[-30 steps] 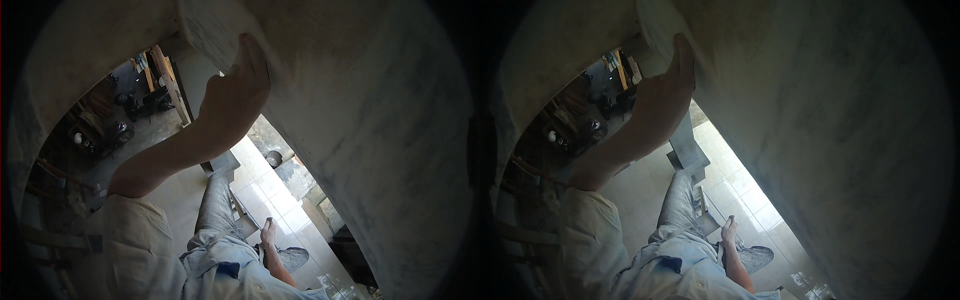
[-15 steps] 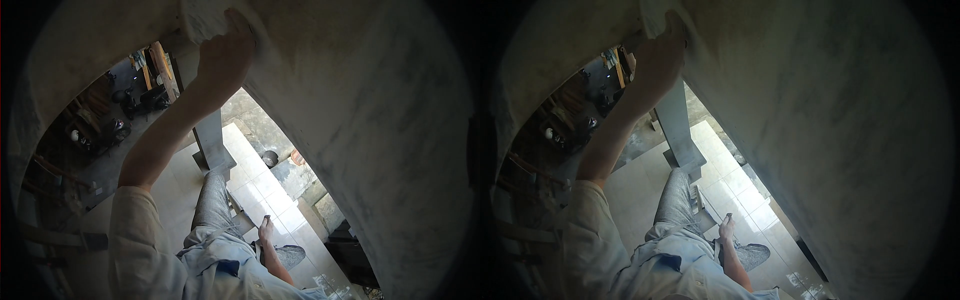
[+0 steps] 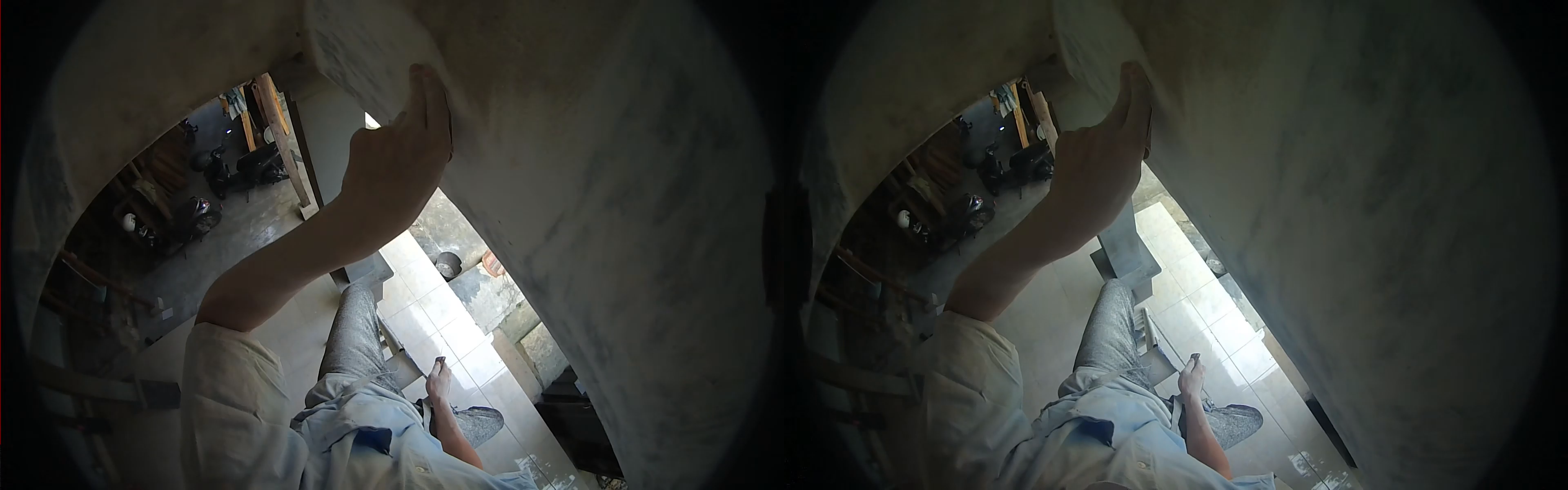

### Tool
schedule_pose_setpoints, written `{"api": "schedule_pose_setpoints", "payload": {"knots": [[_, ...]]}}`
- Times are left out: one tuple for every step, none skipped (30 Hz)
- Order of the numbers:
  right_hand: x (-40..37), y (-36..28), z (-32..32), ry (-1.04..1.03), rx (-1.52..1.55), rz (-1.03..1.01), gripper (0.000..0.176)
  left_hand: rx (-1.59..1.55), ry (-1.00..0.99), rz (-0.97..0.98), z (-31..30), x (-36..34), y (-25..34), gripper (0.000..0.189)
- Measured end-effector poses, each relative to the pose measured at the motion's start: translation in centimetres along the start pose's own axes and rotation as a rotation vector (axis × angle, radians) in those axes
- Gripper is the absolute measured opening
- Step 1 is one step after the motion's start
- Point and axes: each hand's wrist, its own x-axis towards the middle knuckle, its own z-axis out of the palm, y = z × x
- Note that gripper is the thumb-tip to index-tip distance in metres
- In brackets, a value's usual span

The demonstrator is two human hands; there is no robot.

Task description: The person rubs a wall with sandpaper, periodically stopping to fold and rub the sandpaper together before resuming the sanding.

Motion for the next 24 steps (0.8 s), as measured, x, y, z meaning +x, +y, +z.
{"api": "schedule_pose_setpoints", "payload": {"knots": [[-0.2, 0.0, -0.1, -0.011, -0.011, 0.012, 0.044, -0.013, 0.006, -0.068, 0.9, 0.8, -0.8, 0.055], [0.1, 0.6, 0.1, -0.018, -0.013, 0.006, 0.043, -0.028, 0.009, -0.142, 2.5, 2.0, -2.0, 0.055], [0.2, 1.4, 0.3, -0.009, -0.005, -0.005, 0.043, -0.006, 0.042, -0.132, 3.0, 2.1, -2.1, 0.056], [0.3, 1.6, 0.3, 0.003, 0.009, -0.020, 0.043, 0.016, 0.076, -0.124, 3.3, 2.3, -2.2, 0.056], [0.4, 1.5, 0.3, 0.017, 0.026, -0.039, 0.043, 0.039, 0.110, -0.115, 3.2, 2.6, -2.3, 0.057], [0.3, 1.4, 0.3, 0.018, 0.043, -0.019, 0.043, 0.024, 0.090, -0.145, 2.7, 1.9, -1.1, 0.056], [0.4, 1.2, 0.3, 0.014, 0.029, -0.018, 0.043, 0.014, 0.079, -0.171, 1.5, 1.5, 0.0, 0.056], [0.7, 1.1, 0.4, 0.009, 0.019, -0.022, 0.043, 0.006, 0.087, -0.110, 0.3, 0.5, 1.1, 0.055], [0.4, 0.8, 0.3, 0.001, 0.005, -0.014, 0.043, -0.008, 0.084, -0.049, -0.2, -0.2, 1.7, 0.054], [0.4, 0.1, 0.0, -0.031, 0.020, -0.018, 0.043, -0.033, 0.081, -0.062, 0.2, 0.3, 0.9, 0.056], [0.4, -0.2, 0.0, -0.022, 0.039, -0.022, 0.043, -0.058, 0.079, -0.075, 0.5, 0.8, 0.2, 0.058], [0.6, -0.3, 0.0, -0.013, 0.052, -0.023, 0.043, -0.073, 0.033, -0.130, 0.7, 2.0, -0.9, 0.060], [0.1, 0.6, 0.1, -0.006, 0.062, -0.018, 0.043, -0.093, -0.021, -0.186, 0.5, 2.3, -1.1, 0.062], [-0.4, 1.2, 0.0, 0.001, 0.059, -0.010, 0.043, -0.091, -0.093, -0.272, 0.1, 2.7, -0.6, 0.052], [-0.2, 1.2, 0.0, 0.011, 0.064, -0.015, 0.043, -0.083, -0.168, -0.356, -0.3, 3.0, 0.0, 0.043], [0.0, 1.0, 0.0, 0.021, 0.073, -0.021, 0.043, -0.061, -0.066, -0.275, 0.3, 2.1, 0.2, 0.052], [0.0, 0.9, 0.1, 0.021, 0.062, -0.007, 0.042, -0.068, -0.023, -0.214, 0.1, 1.1, 1.1, 0.057], [0.2, 0.7, 0.1, 0.022, 0.053, -0.002, 0.042, -0.071, 0.020, -0.152, -0.2, 0.1, 1.9, 0.061], [0.1, 0.6, 0.1, 0.019, 0.041, 0.010, 0.042, -0.106, -0.008, -0.116, -0.8, -1.4, 3.3, 0.059], [-0.2, 0.0, 0.0, 0.029, 0.070, 0.001, 0.041, -0.147, 0.062, -0.089, -0.4, -2.0, 3.4, 0.057], [0.2, -0.2, 0.2, 0.027, 0.070, -0.002, 0.041, -0.140, 0.080, -0.101, 0.0, -1.6, 2.8, 0.057], [0.3, 0.3, 0.3, 0.021, 0.062, 0.006, 0.041, -0.139, 0.086, -0.118, 0.1, -0.8, 2.0, 0.057], [0.2, 0.9, 0.2, 0.012, 0.049, 0.016, 0.041, -0.138, 0.087, -0.140, 0.2, 0.0, 1.3, 0.057], [-0.2, 0.4, -0.1, 0.020, 0.062, 0.000, 0.041, -0.084, 0.039, -0.180, 0.3, 1.0, 0.3, 0.057]]}}
